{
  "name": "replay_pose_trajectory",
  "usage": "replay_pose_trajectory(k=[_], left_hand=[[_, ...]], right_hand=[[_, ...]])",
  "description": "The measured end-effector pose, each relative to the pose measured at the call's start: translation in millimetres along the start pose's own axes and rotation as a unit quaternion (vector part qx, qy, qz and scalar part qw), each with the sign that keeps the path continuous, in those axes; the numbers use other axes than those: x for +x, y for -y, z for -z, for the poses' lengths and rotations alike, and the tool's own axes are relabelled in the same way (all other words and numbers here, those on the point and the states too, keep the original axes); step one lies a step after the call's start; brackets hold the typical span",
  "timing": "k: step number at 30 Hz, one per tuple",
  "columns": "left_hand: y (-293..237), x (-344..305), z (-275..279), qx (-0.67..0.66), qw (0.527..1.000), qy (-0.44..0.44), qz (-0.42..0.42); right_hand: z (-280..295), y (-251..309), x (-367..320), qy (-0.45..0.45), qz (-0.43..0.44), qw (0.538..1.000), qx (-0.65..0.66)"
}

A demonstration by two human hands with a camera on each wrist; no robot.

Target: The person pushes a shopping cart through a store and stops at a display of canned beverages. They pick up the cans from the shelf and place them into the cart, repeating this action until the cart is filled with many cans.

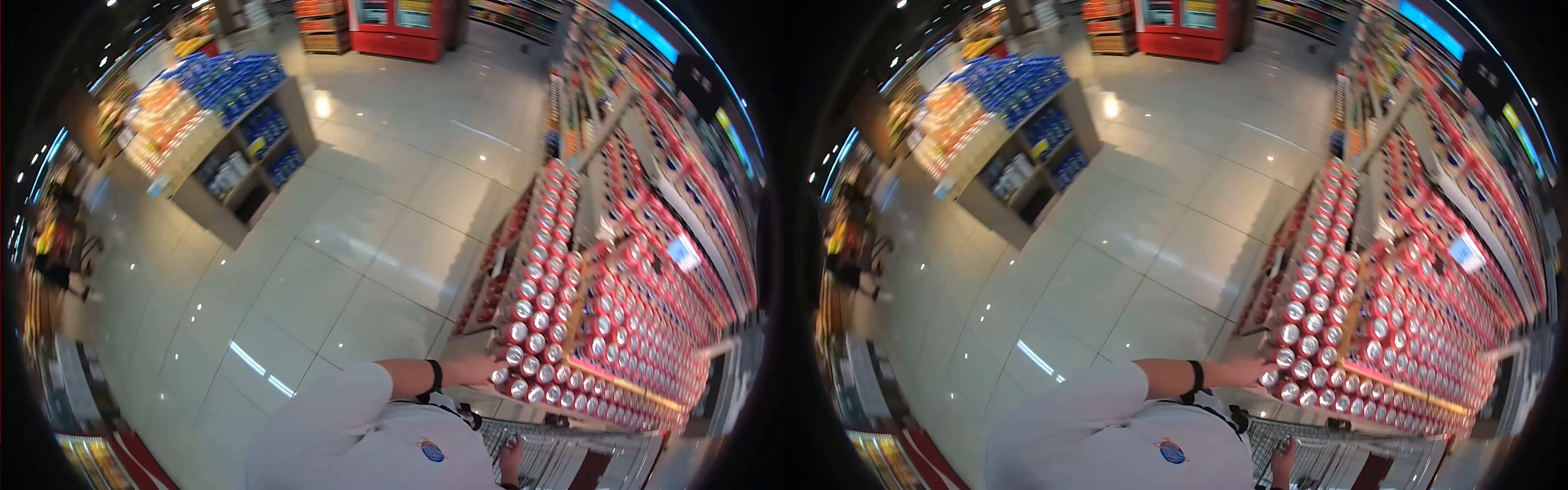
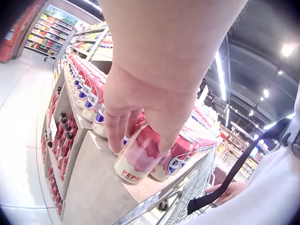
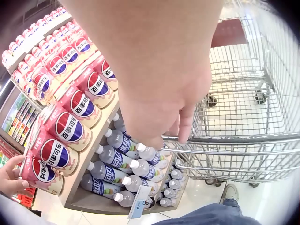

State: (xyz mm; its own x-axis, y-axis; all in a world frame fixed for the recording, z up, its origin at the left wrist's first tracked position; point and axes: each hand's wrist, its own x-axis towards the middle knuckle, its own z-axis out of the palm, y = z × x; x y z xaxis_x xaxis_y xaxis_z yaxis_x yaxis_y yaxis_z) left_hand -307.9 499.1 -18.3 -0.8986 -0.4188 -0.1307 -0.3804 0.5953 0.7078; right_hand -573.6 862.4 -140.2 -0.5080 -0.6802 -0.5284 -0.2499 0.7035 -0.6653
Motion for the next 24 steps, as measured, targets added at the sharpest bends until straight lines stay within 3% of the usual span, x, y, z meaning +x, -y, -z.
replay_pose_trajectory(k=[4, 6, 7, 10, 16, 24], left_hand=[[-6.7, -0.6, 6.6, -0.009, 1.000, 0.015, 0.023], [-10.0, -0.2, 3.7, -0.005, 1.000, 0.009, 0.025], [-10.5, 0.5, 1.5, 0.001, 1.000, 0.000, 0.025], [-11.5, 5.7, -9.0, 0.015, 0.999, -0.013, 0.033], [-23.3, 9.5, -9.3, 0.032, 0.997, -0.010, 0.072], [-18.7, 22.3, -29.9, 0.063, 0.994, -0.046, 0.083]], right_hand=[[15.6, 21.4, -1.2, 0.004, 0.013, 0.998, -0.063], [23.6, 9.4, 0.0, 0.008, 0.087, 0.990, -0.107], [26.4, 10.1, 3.8, 0.025, 0.034, 0.992, -0.118], [32.2, -2.1, 8.5, 0.044, 0.003, 0.997, -0.067], [40.8, -36.3, 12.3, 0.074, 0.015, 0.997, 0.016], [41.7, -40.7, 16.2, 0.058, 0.023, 0.998, -0.031]])
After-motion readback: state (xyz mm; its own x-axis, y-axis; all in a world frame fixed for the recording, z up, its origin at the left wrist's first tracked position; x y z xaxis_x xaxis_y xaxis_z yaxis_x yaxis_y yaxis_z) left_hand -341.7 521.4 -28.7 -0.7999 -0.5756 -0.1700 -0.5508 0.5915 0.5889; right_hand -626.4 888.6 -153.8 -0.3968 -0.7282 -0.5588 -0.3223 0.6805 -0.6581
